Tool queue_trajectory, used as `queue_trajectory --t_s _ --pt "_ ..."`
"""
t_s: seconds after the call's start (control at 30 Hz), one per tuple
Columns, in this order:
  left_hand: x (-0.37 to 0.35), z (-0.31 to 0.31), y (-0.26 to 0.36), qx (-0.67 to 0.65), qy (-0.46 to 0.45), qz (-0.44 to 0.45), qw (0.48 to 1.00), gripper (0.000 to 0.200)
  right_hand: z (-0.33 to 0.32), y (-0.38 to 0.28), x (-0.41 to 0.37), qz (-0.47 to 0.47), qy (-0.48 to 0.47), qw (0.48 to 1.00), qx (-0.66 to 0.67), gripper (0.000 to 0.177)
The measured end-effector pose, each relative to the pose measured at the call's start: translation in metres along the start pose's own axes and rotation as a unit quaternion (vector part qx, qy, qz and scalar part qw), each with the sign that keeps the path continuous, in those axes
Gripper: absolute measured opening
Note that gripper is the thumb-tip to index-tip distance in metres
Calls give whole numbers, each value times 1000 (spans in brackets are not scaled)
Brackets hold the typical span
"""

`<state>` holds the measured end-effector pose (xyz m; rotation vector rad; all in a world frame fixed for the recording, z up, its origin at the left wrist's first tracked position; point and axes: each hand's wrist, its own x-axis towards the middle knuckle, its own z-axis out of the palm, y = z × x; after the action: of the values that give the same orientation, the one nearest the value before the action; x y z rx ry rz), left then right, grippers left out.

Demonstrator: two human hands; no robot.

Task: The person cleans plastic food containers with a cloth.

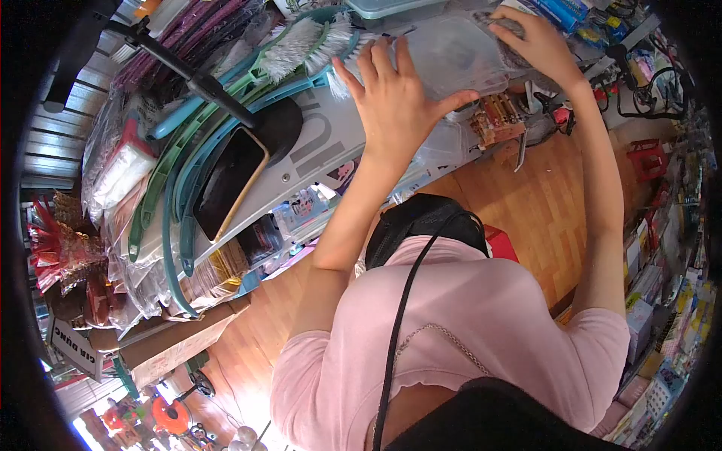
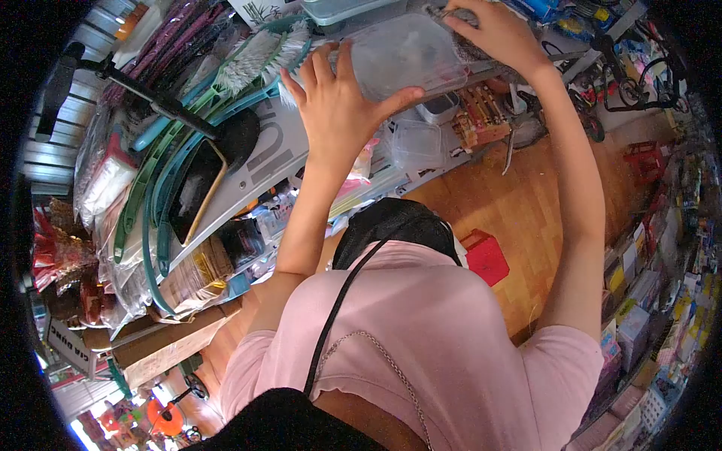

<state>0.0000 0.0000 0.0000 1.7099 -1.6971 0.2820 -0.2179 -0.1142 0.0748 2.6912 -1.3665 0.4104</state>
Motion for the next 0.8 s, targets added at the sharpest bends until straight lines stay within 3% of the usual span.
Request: queue_trajectory --t_s 0.07,0.1,0.17,0.3,0.4,0.47,0.5,0.53,0.57,0.6,0.67,0.7,0.77,0.8 --pt "2 -5 -3 -53 88 83 991 84 -16 -9 -7 50 48 983 172 26" --pt "1 -12 -4 -47 75 84 993 84 -16 -12 -15 56 43 980 185 26" --pt "4 -16 -8 -58 25 188 980 55 -22 -11 -24 59 96 974 197 25" --pt "5 -20 -9 -103 -42 185 977 31 -2 22 -39 14 197 971 136 31" --pt "10 -26 -6 -101 -20 198 975 20 -5 25 -52 62 183 967 166 29" --pt "17 -23 -7 -141 123 219 958 15 -5 26 -56 50 196 967 156 30" --pt "21 -27 -9 -140 123 218 958 15 -5 27 -58 39 209 966 148 31" --pt "28 -34 -11 -180 209 201 940 14 -9 27 -60 37 208 966 148 31" --pt "32 -41 -12 -218 291 182 914 14 -16 28 -63 103 184 968 135 32" --pt "36 -45 -10 -217 292 180 914 14 -20 31 -66 168 159 965 120 33" --pt "41 -51 -7 -467 210 -12 859 23 -24 44 -71 130 209 959 139 33" --pt "41 -47 -6 -466 212 -13 859 23 -27 46 -71 94 259 948 160 33" --pt "35 -29 -4 -461 49 -71 883 25 -24 41 -66 85 271 940 189 33" --pt "32 -16 -5 -421 24 -109 900 26 -23 35 -61 78 284 931 216 33"
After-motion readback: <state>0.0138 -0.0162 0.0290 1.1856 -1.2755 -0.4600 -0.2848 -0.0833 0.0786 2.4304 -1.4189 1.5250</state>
